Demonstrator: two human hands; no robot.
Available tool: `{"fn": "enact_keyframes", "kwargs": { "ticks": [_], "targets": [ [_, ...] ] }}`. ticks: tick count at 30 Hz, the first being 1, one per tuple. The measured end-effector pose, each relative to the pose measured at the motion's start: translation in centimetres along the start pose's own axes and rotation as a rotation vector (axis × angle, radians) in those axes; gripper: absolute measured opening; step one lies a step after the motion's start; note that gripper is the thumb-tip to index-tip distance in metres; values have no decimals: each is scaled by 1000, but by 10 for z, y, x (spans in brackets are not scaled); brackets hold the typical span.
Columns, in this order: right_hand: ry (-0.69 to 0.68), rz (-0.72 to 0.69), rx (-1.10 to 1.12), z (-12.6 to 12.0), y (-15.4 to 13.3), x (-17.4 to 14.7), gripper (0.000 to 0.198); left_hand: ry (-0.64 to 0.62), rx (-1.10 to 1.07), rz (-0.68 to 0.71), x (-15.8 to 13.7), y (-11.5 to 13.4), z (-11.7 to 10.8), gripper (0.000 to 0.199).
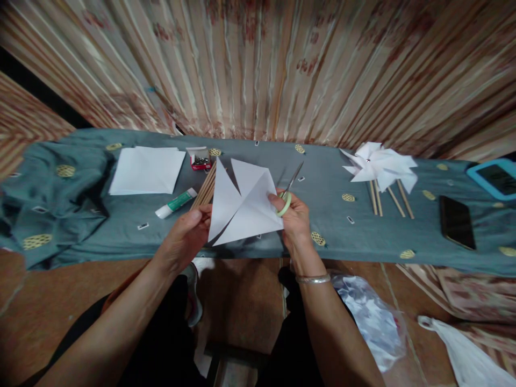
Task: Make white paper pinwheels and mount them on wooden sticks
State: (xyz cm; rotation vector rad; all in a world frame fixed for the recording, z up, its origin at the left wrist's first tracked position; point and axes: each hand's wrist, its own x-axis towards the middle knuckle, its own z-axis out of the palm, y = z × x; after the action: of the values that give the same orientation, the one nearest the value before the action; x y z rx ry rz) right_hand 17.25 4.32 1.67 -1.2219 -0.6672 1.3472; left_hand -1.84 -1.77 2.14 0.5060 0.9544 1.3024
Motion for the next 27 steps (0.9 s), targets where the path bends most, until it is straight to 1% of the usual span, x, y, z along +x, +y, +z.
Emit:
{"fn": "enact_keyframes", "kwargs": {
  "ticks": [3,6,13,17,21,23,27],
  "targets": [
    [11,-49,43,2,3,3,30,-79,-59,21,-1,-4,3,52],
    [24,-86,67,3,5,6,31,-137,-66,-13,-3,-8,7,53],
    [45,-86,114,10,8,9,36,-56,-114,-140,-8,-22,17,42],
    [29,-61,152,14,6,8,35,2,-209,-192,-6,-24,23,32],
    [42,-34,163,15,2,9,33,26,-267,-175,-4,-23,31,31],
    [52,-30,151,15,2,9,33,19,-245,-157,-4,-24,35,33],
    [26,-45,153,18,4,7,33,18,-201,-137,-2,-27,42,36]
  ]
}}
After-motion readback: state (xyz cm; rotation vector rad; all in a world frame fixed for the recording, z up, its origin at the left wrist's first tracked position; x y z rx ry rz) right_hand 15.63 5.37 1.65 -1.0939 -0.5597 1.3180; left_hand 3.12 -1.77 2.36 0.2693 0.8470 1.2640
